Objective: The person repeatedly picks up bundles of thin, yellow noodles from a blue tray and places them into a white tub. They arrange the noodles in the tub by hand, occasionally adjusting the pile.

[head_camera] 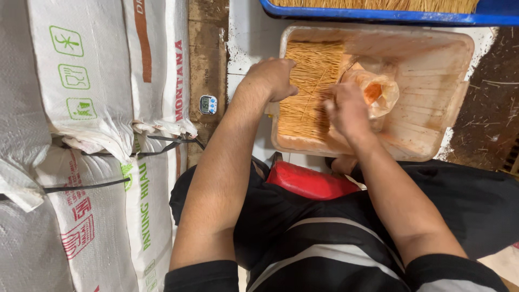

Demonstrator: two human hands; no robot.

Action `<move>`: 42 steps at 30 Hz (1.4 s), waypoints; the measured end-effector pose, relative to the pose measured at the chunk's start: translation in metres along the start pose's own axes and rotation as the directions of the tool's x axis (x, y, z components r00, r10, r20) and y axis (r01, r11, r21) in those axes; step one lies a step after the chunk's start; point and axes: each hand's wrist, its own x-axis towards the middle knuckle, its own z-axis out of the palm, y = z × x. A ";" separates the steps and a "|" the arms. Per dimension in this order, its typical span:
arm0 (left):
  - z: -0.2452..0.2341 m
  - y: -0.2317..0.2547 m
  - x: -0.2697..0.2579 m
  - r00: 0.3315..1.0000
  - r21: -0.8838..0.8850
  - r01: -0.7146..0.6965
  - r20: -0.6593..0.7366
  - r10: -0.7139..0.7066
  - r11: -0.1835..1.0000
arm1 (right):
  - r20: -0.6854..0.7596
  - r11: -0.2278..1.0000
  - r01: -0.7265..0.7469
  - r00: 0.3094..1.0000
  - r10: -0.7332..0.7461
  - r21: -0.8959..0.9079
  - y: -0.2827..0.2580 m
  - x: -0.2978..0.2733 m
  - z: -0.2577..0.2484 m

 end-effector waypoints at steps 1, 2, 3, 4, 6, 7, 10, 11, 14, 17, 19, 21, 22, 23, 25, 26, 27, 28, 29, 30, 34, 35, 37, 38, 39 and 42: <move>0.000 0.000 0.000 1.000 0.003 -0.009 -0.005 0.009 1.000 | -0.046 0.976 0.184 0.981 -0.190 -0.113 -0.007 0.003 0.000; 0.001 0.000 0.000 1.000 0.006 -0.019 -0.011 0.019 1.000 | -0.017 0.966 0.208 0.977 -0.213 -0.153 -0.014 0.007 0.000; 0.000 0.000 0.000 1.000 0.004 -0.017 -0.012 0.017 1.000 | 0.010 0.953 0.234 0.972 -0.237 -0.192 -0.021 0.014 0.001; 0.000 -0.001 -0.001 1.000 0.003 -0.014 -0.013 0.014 1.000 | 0.038 0.937 0.261 0.965 -0.259 -0.231 -0.025 0.020 0.001; 0.000 -0.003 -0.001 0.999 0.008 -0.022 -0.027 0.022 1.000 | 0.122 0.914 0.281 0.959 -0.256 -0.292 -0.029 0.030 0.002; 0.001 -0.004 -0.001 0.999 0.012 -0.032 -0.038 0.033 0.999 | 0.167 0.900 0.294 0.953 -0.252 -0.322 -0.029 0.034 0.004; 0.003 -0.006 0.001 0.999 -0.004 -0.038 -0.031 0.038 0.999 | 0.297 0.903 0.276 0.938 -0.178 -0.330 -0.024 0.043 0.011; 0.003 -0.006 0.002 0.999 -0.012 -0.037 -0.023 0.037 0.999 | 0.241 0.910 0.278 0.948 -0.208 -0.306 -0.021 0.044 0.014; 0.001 -0.005 0.002 0.997 0.001 -0.067 -0.036 0.067 0.998 | 0.130 0.907 0.336 0.941 -0.313 -0.254 -0.010 0.044 0.025; -0.001 -0.004 0.000 0.998 -0.002 -0.057 -0.018 0.056 0.998 | 0.099 0.888 0.393 0.920 -0.380 -0.237 0.001 0.044 0.035; -0.002 -0.002 -0.001 1.000 0.001 -0.025 0.014 0.025 1.000 | 0.027 0.928 0.300 0.953 -0.302 -0.221 0.007 0.044 0.040; -0.003 -0.001 -0.002 1.000 0.011 -0.020 0.019 0.020 1.000 | 0.076 0.887 0.336 0.941 -0.329 -0.317 0.008 0.043 0.042; -0.003 0.000 -0.002 1.000 0.017 -0.028 0.008 0.028 0.999 | 0.102 0.862 0.354 0.934 -0.341 -0.362 0.007 0.042 0.043; -0.004 0.000 -0.003 0.999 0.024 -0.037 -0.001 0.037 0.999 | 0.080 0.882 0.346 0.937 -0.339 -0.320 0.005 0.041 0.042; -0.003 -0.001 -0.003 1.000 0.001 -0.022 0.005 0.022 1.000 | 0.037 0.915 0.330 0.943 -0.330 -0.232 -0.001 0.037 0.038; -0.002 -0.001 -0.003 1.000 -0.010 -0.015 0.009 0.015 1.000 | 0.008 0.913 0.310 0.947 -0.320 -0.265 -0.004 0.036 0.034; -0.003 -0.002 -0.003 1.000 -0.013 -0.024 0.000 0.024 1.000 | -0.025 0.910 0.289 0.950 -0.310 -0.297 -0.008 0.037 0.029; -0.003 -0.002 -0.003 0.999 -0.017 -0.032 -0.009 0.032 0.999 | -0.059 0.906 0.267 0.952 -0.301 -0.328 -0.012 0.038 0.024; -0.003 -0.002 -0.003 0.999 -0.021 -0.039 -0.019 0.039 0.999 | -0.085 0.920 0.269 0.949 -0.304 -0.285 -0.016 0.039 0.019; -0.004 -0.003 -0.002 0.999 -0.010 -0.038 -0.015 0.038 0.999 | -0.112 0.932 0.271 0.946 -0.304 -0.241 -0.019 0.041 0.015; -0.001 -0.003 0.000 1.000 0.012 -0.021 0.008 0.021 1.000 | 0.035 0.974 0.218 0.976 -0.216 -0.065 -0.024 0.052 0.012; 0.000 -0.003 0.001 1.000 0.011 -0.013 0.012 0.013 1.000 | 0.072 0.964 0.227 0.973 -0.219 -0.136 -0.023 0.055 0.014; 0.001 -0.004 0.002 0.999 0.022 -0.036 -0.016 0.036 0.999 | 0.146 0.928 0.249 0.965 -0.216 -0.276 -0.019 0.060 0.020; 0.002 -0.005 0.002 0.998 0.027 -0.047 -0.030 0.047 0.999 | 0.102 0.922 0.257 0.966 -0.237 -0.290 -0.017 0.060 0.023; 0.002 -0.005 0.002 0.999 0.021 -0.043 -0.024 0.044 0.999 | 0.056 0.916 0.263 0.964 -0.259 -0.303 -0.015 0.060 0.025; 0.001 -0.005 0.001 0.999 0.007 -0.035 -0.009 0.035 0.999 | 0.069 0.936 0.248 0.969 -0.238 -0.250 -0.017 0.060 0.028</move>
